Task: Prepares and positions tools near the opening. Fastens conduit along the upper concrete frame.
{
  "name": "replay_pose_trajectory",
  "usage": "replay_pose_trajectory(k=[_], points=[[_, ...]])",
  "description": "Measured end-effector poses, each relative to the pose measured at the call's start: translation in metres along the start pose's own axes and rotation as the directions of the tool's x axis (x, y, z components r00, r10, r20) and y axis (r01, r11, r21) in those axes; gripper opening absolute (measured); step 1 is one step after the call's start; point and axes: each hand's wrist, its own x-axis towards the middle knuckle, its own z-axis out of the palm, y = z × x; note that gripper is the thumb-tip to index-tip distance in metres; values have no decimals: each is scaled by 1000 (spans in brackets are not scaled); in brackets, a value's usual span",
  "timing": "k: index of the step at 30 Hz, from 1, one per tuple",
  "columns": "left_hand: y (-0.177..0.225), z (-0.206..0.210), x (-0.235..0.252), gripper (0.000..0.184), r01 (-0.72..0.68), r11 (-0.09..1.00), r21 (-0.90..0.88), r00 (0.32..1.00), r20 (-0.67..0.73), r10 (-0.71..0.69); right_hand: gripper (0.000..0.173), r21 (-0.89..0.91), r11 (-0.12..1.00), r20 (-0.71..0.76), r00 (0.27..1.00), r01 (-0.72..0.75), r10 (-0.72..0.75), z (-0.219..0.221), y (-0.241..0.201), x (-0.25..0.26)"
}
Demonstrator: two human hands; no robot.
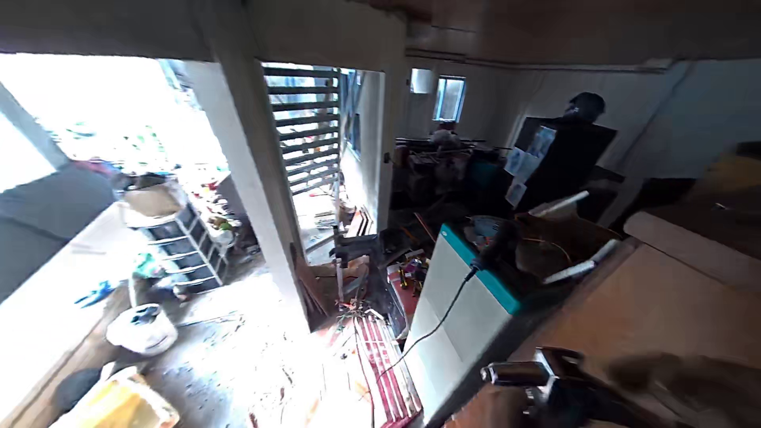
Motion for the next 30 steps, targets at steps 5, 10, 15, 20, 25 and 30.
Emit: replay_pose_trajectory(k=[5, 10, 15, 20, 25, 30], points=[[15, -62, -21, 46, 325, 689, 647, 945, -246, -215, 4, 164, 935, 90, 939, 316, -333, 84, 77, 87], [52, -105, -39, 47, 659, 208, 722, 725, -538, -429, 4, 352, 894, 293, 874, 278, -387, 168, 90, 107], [83, -114, -74, 41, 787, -96, 610, 544, -758, -361, 13, 519, 841, 515, 729, 153, -451, 228, 90, 94], [101, -96, -101, 42, 854, -211, 476, 421, -870, -255, 12, 681, 726, 602, 487, 101, -633, 269, 82, 81], [116, -71, -114, 41, 901, -283, 328, 298, -943, -145, 12, 767, 641, 598, 316, 44, -737, 291, 67, 67], [124, -53, -127, 39, 909, -331, 252, 255, -966, -36, 10, 825, 554, 530, 191, 109, -826, 305, 58, 57]])
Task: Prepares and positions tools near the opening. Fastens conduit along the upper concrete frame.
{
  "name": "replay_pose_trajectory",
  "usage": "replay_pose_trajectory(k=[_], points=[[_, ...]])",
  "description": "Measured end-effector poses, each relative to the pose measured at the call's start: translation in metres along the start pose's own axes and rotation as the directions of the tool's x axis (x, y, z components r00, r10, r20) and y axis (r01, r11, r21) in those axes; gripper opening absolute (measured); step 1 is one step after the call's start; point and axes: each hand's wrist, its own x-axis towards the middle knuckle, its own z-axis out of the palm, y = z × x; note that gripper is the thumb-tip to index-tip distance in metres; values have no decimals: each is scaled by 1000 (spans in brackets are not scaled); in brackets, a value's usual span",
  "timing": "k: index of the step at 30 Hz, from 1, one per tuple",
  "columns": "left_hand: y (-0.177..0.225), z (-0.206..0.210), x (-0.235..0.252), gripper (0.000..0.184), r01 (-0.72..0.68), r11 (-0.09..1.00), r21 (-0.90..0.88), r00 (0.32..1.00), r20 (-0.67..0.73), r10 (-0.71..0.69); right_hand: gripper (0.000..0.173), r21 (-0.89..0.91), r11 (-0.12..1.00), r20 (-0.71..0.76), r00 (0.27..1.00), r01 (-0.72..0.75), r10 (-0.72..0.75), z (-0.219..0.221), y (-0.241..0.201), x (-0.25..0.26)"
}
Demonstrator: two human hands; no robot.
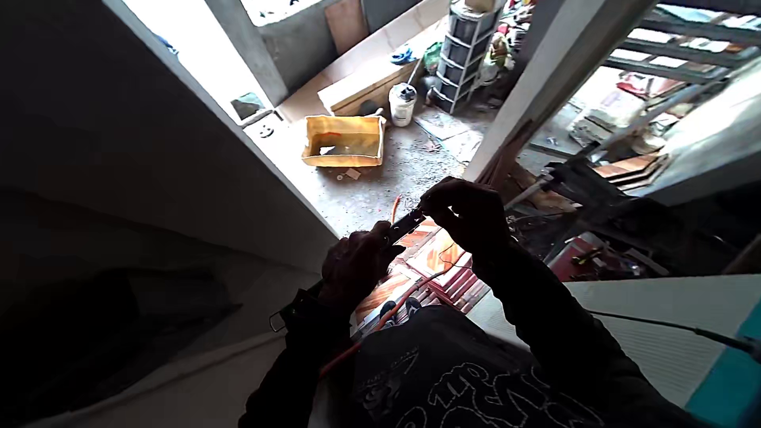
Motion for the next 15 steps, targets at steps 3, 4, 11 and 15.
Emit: replay_pose_trajectory(k=[3, 4, 11, 15], points=[[-3, -3, -9, 39, 56, 998, 22, 998, -11, -55, 8, -41, 996, 93, 993, 73, -69, 4, -2, 9], [-3, -4, -11, 40, 70, 997, 21, 998, -7, -70, 9, -61, 994, 140, 987, 94, -84, 4, -2, 12], [-23, -9, -18, 46, 162, 957, -243, 987, 29, -159, 43, 117, 977, 157, 975, -176, 157, 10, 44, -7], [-19, -15, -19, 39, 116, 882, -458, 992, 12, -124, 91, 493, 707, 398, 854, -507, 335, 66, 68, -64]])
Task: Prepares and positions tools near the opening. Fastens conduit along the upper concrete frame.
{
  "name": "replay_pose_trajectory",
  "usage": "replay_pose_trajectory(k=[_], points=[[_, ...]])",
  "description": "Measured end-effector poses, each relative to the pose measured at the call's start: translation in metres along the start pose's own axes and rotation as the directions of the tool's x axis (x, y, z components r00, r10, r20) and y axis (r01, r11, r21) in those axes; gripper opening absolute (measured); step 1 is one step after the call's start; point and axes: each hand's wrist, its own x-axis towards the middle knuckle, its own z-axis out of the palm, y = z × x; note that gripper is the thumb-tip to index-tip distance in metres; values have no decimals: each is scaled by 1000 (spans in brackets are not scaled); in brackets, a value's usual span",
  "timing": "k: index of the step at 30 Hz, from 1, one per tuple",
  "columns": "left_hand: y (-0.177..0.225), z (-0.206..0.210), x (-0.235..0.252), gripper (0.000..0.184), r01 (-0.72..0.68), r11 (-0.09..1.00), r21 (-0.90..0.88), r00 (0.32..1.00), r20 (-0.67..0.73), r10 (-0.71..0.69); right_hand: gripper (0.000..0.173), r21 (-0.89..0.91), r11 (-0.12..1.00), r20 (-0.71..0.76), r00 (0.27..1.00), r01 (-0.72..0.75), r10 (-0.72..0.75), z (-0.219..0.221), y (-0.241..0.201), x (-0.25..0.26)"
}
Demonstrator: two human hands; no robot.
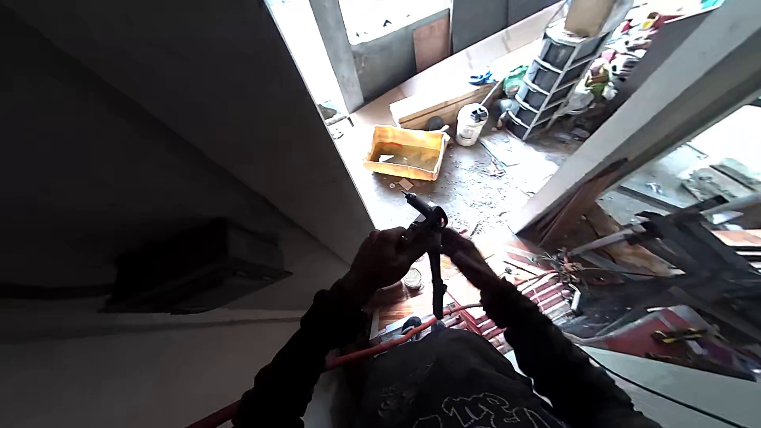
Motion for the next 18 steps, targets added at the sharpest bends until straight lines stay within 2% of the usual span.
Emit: replay_pose_trajectory(k=[1, 3, 5, 7, 8, 11, 13, 18], points=[[4, 2, -1, 33, -30, 998, -60, 999, -20, 29, 94, 162, 985, 33, 998, -58, 53, 17, 9, -6], [11, 9, 0, 26, -66, 986, -152, 997, -45, 60, 94, 499, 856, 41, 990, -135, 132, 50, 11, -14], [16, 17, 2, 26, -84, 982, -170, 994, -77, 72, 84, 637, 758, 3, 984, -137, 176, 76, 2, -18], [19, 24, 3, 28, -95, 986, -139, 993, -87, 83, 62, 665, 736, -39, 978, -129, 206, 97, -8, -20], [20, 25, 4, 31, -98, 988, -121, 993, -71, 90, 63, 690, 715, -60, 975, -113, 212, 106, -9, -20], [23, 22, 7, 32, -95, 992, -85, 995, -49, 91, 81, 733, 676, -97, 973, -72, 208, 114, -5, -14], [22, 21, 7, 31, -81, 991, -104, 996, -54, 76, 87, 741, 666, -112, 964, -79, 239, 116, -7, -11], [21, 21, 8, 31, -76, 991, -110, 994, -90, 66, 83, 742, 667, -163, 949, -63, 271, 124, -12, -3]])
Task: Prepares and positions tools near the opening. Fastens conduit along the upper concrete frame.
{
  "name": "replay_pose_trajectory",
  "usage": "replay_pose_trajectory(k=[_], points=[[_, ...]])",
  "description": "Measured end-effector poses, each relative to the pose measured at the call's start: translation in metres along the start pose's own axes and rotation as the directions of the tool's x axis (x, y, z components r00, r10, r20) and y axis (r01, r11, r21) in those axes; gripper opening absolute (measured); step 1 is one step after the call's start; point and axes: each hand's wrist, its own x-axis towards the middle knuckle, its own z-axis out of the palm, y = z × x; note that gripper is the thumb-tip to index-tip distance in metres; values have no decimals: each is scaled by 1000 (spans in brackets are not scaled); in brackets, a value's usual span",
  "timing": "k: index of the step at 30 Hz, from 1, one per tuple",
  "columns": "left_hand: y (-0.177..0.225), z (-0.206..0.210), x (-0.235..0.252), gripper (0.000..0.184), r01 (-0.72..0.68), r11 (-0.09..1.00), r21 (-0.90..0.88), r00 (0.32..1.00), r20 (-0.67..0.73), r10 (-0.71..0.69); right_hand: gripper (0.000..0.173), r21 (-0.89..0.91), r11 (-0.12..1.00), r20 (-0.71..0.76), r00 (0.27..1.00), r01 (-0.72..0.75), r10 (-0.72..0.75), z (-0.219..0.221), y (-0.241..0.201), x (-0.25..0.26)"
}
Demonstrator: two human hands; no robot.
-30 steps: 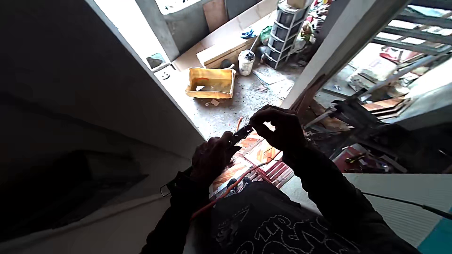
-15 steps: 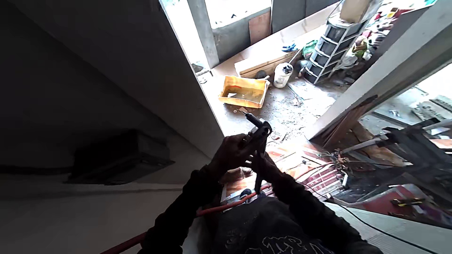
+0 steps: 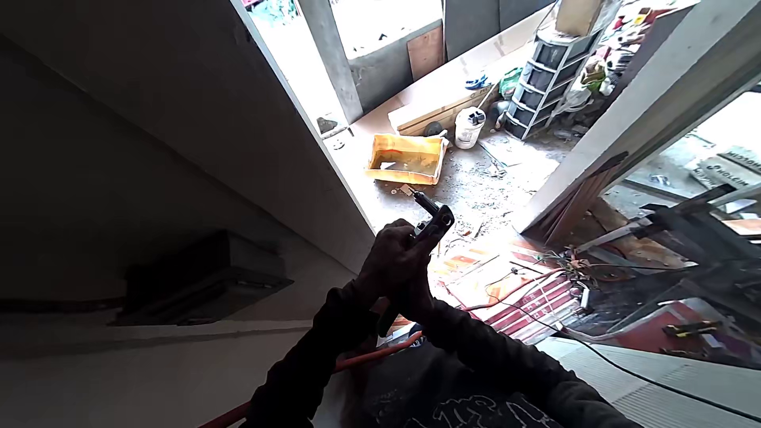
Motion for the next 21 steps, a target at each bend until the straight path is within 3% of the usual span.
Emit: replay_pose_trajectory(k=[6, 11, 16, 18, 21], points=[[3, 2, 2, 32, 6, 1000, -13, 999, -51, -7, 96, -54, 989, -31, 989, 140, -141, 9, 4, 3], [2, 6, 1, 31, 9, 1000, -18, 998, -65, -11, 91, -56, 985, -100, 981, 164, -169, 18, 4, 2], [0, 7, 1, 33, 0, 1000, -16, 996, -90, -1, 100, -34, 986, -122, 978, 164, -166, 18, 7, 5], [-1, 3, 1, 33, 24, 999, 36, 996, -83, -21, 94, -72, 990, -75, 989, 124, -130, 14, 6, 4], [6, -26, 0, 41, 82, 964, 253, 994, 53, -99, 71, -306, 952, 58, 998, 16, 2, -10, 0, 9]])
